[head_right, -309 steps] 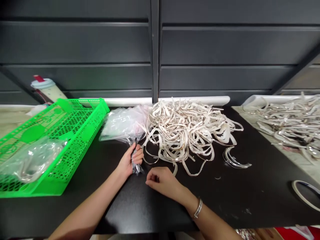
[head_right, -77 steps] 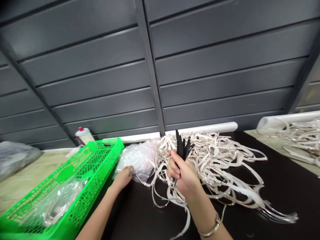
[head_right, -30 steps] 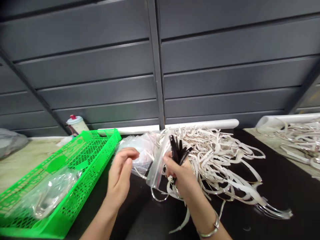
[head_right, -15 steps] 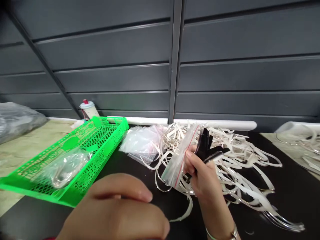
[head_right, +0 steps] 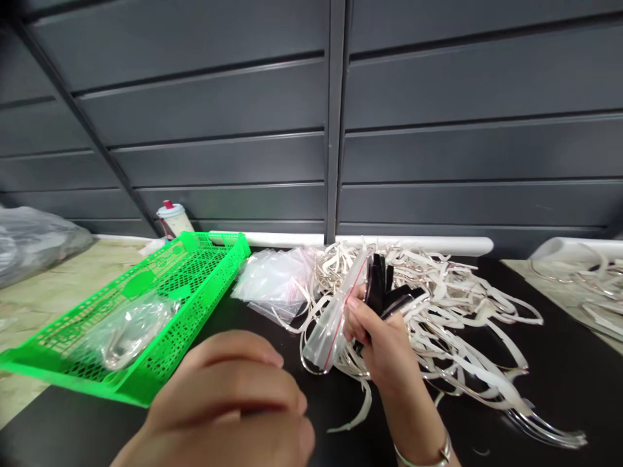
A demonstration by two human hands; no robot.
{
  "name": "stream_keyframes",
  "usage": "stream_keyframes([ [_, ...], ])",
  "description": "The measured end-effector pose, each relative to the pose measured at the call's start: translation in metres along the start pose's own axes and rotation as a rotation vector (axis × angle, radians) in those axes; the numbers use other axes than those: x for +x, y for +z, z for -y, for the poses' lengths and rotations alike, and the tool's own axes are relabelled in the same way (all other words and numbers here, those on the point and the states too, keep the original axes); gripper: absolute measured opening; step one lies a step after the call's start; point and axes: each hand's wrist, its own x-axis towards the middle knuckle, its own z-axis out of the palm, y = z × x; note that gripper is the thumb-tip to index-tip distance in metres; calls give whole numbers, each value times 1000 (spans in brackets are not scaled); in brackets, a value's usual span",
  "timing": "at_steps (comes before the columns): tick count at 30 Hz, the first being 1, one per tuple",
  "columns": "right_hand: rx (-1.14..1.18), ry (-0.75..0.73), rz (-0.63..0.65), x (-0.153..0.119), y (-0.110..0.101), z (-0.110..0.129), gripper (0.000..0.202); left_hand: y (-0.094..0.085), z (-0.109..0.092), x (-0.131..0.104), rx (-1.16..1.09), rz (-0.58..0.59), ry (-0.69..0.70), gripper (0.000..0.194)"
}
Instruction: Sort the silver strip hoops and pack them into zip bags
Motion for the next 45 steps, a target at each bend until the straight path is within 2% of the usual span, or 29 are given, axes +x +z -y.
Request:
stream_keyframes([
  [2, -25, -12, 48, 1, -1, -3, 36, 3, 14, 9, -22, -32, 100, 22],
  [4, -67, -20, 87, 2, -3, -8, 33, 10, 35, 17, -12, -26, 87, 20],
  [7, -156, -4, 126, 3, -4, -17, 29, 21, 69, 19, -74, 124, -244, 9],
  [9, -219, 12, 168, 2, -3, -23, 28, 27, 87, 15, -188, 241, -434, 19],
  [12, -275, 58, 314, 2, 0, -30, 22, 31, 101, 8, -291, 305, -512, 29],
  [16, -308, 64, 454, 2, 4, -36, 15, 26, 103, 6, -293, 349, -579, 28],
  [18, -304, 40, 489, 2, 6, -38, 15, 21, 101, 7, -224, 385, -567, 27],
  [20, -304, 33, 503, 2, 9, -38, 15, 16, 99, 8, -139, 396, -491, 27],
  [23, -311, 64, 465, 1, 11, -39, 16, 12, 99, 9, -65, 395, -394, 29],
  [27, -310, 130, 435, 1, 10, -38, 19, 15, 105, 7, -44, 374, -418, 34],
  [31, -304, 142, 364, 5, 0, -34, 30, 14, 110, 6, 20, 269, -456, 30],
  [34, -339, 150, 274, 8, -5, -29, 28, 12, 113, 4, 56, 177, -437, 11],
  [37, -373, 137, 367, 6, -4, -24, 21, 12, 113, 3, 78, 180, -371, 51],
  [38, -378, 119, 424, 5, -2, -23, 20, 12, 112, 3, 101, 191, -323, 57],
  [40, -392, 70, 514, 5, 1, -23, 19, 10, 110, 5, 140, 198, -231, 48],
  [42, -410, 56, 521, 6, 0, -27, 20, 7, 109, 7, 166, 195, -190, 27],
  [43, -417, 65, 480, 7, -1, -28, 20, 5, 108, 8, 178, 191, -183, 21],
  [45, -429, 83, 302, 9, -3, -31, 22, 2, 107, 9, 238, 166, -169, 19],
])
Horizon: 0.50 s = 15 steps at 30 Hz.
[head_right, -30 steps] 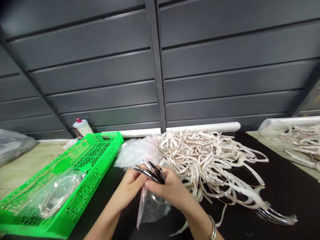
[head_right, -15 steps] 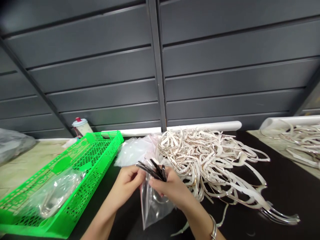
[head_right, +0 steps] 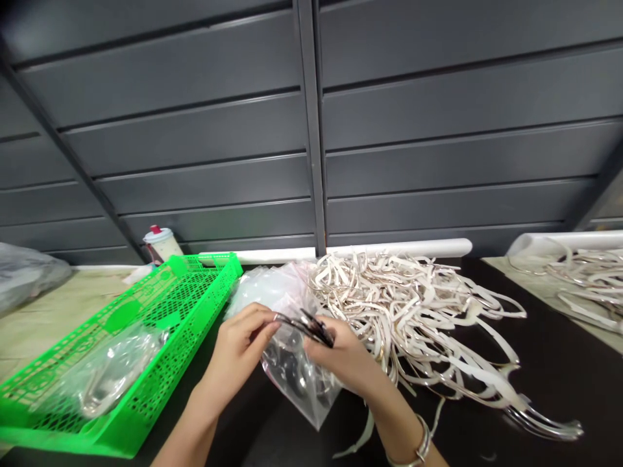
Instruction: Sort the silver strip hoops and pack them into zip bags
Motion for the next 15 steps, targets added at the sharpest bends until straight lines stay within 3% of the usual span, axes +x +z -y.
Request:
stream_keyframes([
  [3, 82, -84, -283, -4, 0, 4, 31, 0, 0, -3, 158, -91, 4, 19],
  [6, 330, -377, -373, -18, 10, 18, 32, 8, -4, -8, 262, -114, 13, 20],
  [8, 423, -477, -337, -28, 20, 24, 28, 14, -8, -11, 262, -87, 32, 21],
  [10, 347, -455, -234, -34, 29, 25, 27, 16, -13, -13, 228, -88, 54, 21],
  [13, -6, -361, -72, -37, 37, 20, 27, 11, -21, -16, 159, -163, 88, 19],
  [15, -242, -393, -30, -34, 38, 15, 17, 3, -26, -18, 129, -229, 111, 19],
])
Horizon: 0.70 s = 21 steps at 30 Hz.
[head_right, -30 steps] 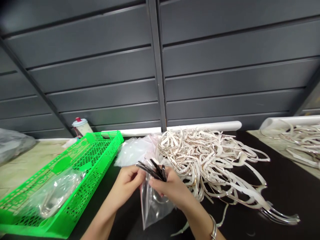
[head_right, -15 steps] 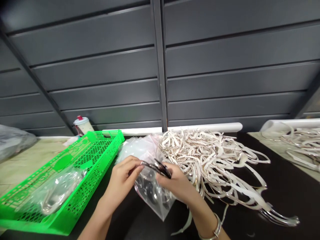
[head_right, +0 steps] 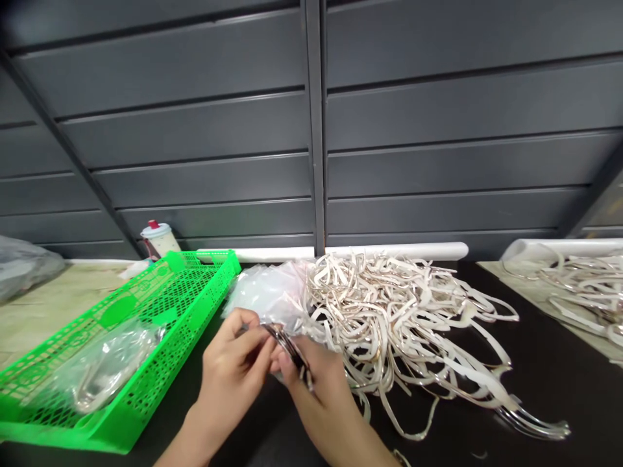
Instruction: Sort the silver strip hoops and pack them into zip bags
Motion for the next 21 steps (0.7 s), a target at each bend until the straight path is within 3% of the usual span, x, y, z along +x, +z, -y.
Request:
stream_keyframes([
  [5, -299, -183, 127, 6, 3, -19, 40, -16, -4, 0, 4, -36, 54, 30],
  [8, -399, -202, 86, 9, 7, -35, 47, -16, -4, -2, 39, 18, 80, 29],
  [11, -336, -355, 40, 12, 8, -45, 46, -12, -6, -3, 14, 73, 109, 20],
  [14, -209, -496, 70, 14, 6, -44, 47, -9, -10, -5, -86, 109, 137, 18],
  [17, -209, -465, 85, 18, 5, -45, 43, -6, -11, -7, -109, 135, 142, 19],
  [21, -247, -384, 119, 25, 6, -64, 29, -4, -5, -5, -43, 136, 130, 18],
])
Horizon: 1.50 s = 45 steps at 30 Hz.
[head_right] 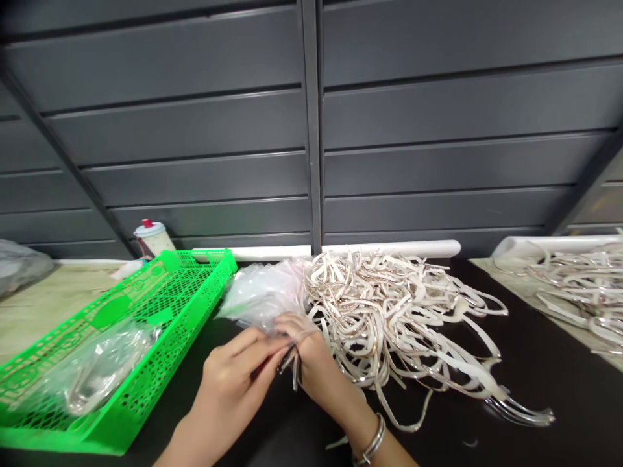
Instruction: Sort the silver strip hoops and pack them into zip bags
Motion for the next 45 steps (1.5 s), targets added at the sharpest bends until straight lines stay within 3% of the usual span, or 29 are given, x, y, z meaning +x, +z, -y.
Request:
stream_keyframes([
  [4, -74, 106, 57, -8, 4, -15, 22, 1, 7, 2, -14, 27, -77, 19],
  [8, -67, 186, 111, -14, 0, -14, 22, 7, 2, -1, 22, 103, -98, 21],
  [12, -29, 190, 138, -13, -8, -8, 29, 11, -8, -5, 48, 140, -80, 24],
  [18, 22, 177, 292, -9, -18, 6, 32, 11, -15, -6, 47, 82, -38, 23],
  [23, -187, 306, 331, -5, -18, 26, 17, -2, -11, -2, 88, 61, -128, 20],
  [29, -539, 506, 571, 3, -18, 62, 26, -2, -19, -5, -18, 265, -214, 25],
  [33, -565, 458, 702, -1, -22, 66, 21, 7, -18, -6, -34, 352, -254, 28],
  [35, -471, 411, 663, -7, -26, 61, 23, 7, -12, -2, -39, 352, -283, 28],
  [38, -345, 330, 474, -11, -35, 55, 33, 3, 2, 6, -39, 325, -343, 26],
  [41, -298, 284, 318, -8, -46, 52, 27, -4, 19, 12, -53, 307, -412, 24],
  [45, -379, 212, 301, -4, -56, 47, 10, -9, 39, 17, -85, 283, -535, 24],
])
